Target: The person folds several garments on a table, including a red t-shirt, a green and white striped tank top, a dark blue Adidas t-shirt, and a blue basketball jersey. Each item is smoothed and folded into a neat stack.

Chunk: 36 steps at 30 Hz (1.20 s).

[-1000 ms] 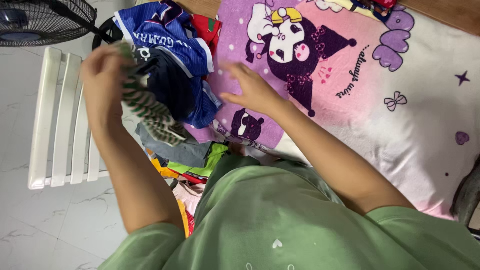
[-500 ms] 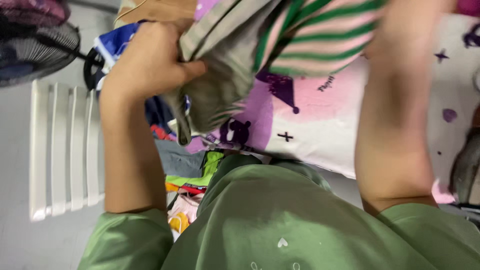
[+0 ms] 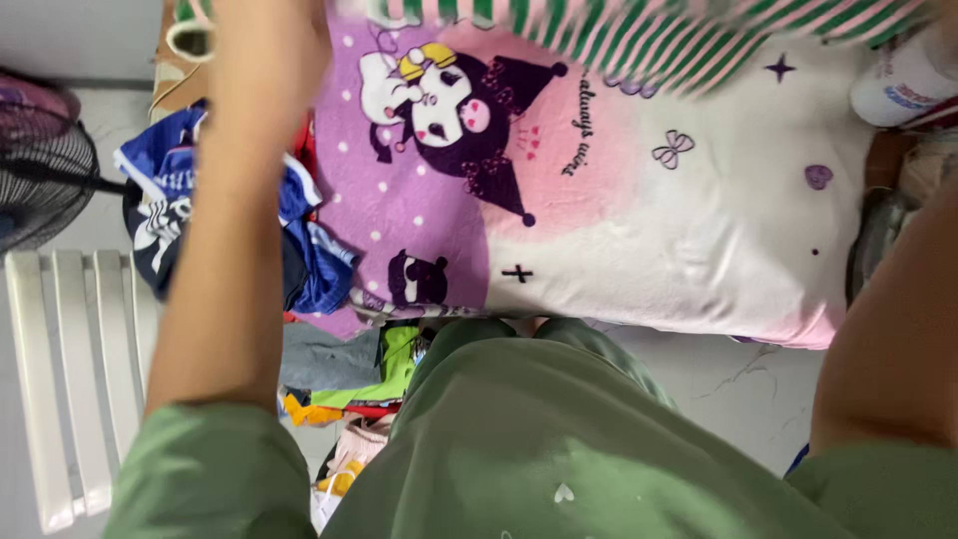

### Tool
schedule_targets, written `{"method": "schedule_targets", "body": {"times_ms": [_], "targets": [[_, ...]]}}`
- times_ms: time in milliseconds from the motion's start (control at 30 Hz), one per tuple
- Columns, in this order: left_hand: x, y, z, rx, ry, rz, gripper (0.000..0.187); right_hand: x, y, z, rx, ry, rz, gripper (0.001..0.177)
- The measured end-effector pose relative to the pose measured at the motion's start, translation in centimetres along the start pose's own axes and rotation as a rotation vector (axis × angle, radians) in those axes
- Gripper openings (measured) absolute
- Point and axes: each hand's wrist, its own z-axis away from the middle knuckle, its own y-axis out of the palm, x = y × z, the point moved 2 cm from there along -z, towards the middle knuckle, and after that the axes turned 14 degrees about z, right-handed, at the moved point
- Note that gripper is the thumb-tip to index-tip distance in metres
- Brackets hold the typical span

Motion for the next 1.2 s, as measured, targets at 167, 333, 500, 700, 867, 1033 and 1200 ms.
{"method": "schedule_targets", "body": {"times_ms": [167,333,500,700,867,1033,1200], "targets": [[-5.6,7.7,9.9,0.350,0.017,0.289,0.035,-12.2,2.0,8.5,0.227,0.177,0.223,0.026],[-8.0,12.2,22.0,0.704,-0.188,0.223,0.024,-21.4,8.9,21.2,0.993,0.469,0.317,0.029],[-6.0,13.1,24.3,0.858,-0.484,0.556,0.036,-26.0,9.2,21.9,0.801,0.600,0.255,0.022],[-4.6,14.6,22.6,0.405,-0.637,0.347,0.079,-30.5,13.1,16.1,0.343,0.599,0.793,0.061],[-0.9,15.8,25.6,1.136,-0.867,0.496,0.065,-29.7,16.5,16.2,0.261,0.541,0.704,0.057],[1.5,17.0,23.7,1.129,-0.691,0.267,0.085,-26.8,15.4,13.3,0.366,0.915,0.166,0.057],[2.3,21.6,16.4,0.216,-1.167,0.877,0.082,-25.0,15.8,8.8,0.199,1.088,-0.070,0.051]]}}
